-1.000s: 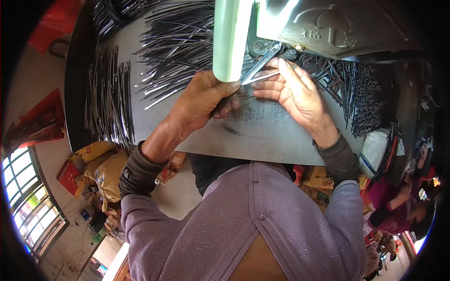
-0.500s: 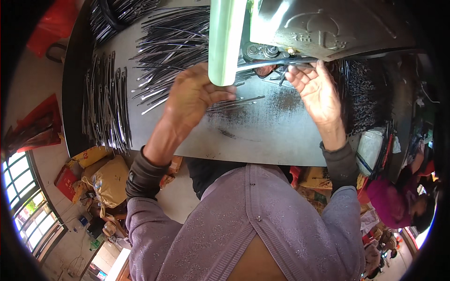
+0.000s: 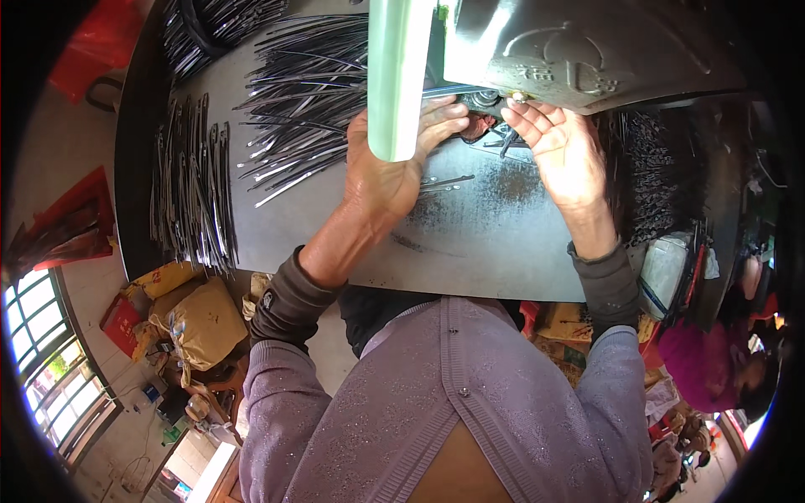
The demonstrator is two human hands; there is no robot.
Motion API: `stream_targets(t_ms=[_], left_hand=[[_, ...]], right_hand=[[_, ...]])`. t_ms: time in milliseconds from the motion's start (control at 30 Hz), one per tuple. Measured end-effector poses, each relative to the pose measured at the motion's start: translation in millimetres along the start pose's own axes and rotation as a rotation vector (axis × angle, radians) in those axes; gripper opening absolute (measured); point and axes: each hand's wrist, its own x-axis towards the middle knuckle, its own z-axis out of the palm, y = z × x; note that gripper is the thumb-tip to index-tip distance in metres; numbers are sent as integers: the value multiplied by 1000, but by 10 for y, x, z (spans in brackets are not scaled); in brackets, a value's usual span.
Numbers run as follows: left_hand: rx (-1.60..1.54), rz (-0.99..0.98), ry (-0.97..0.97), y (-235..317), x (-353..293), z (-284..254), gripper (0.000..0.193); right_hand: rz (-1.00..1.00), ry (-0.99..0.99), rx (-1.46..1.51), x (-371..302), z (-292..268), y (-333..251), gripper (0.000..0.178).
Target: Processing and sorting small metal rods using a fabrication machine at a workbench.
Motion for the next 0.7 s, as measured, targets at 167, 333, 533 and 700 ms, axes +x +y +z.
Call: stream_targets(t_ms=[167,333,533,700], left_hand=[[138,34,35,0,-28,88,17],[-6,11,24,-46,28,46,16],[7,31,20,-42,5,53,16],[175,58,13,11,-16,119,15]], right_hand=[[52,47,53,-4,-13,16,40],[5,68,64,-23,-2,-7,39],[27,62,90,-27,23,1,37],[-8,22,85,-1,-8,35,35]])
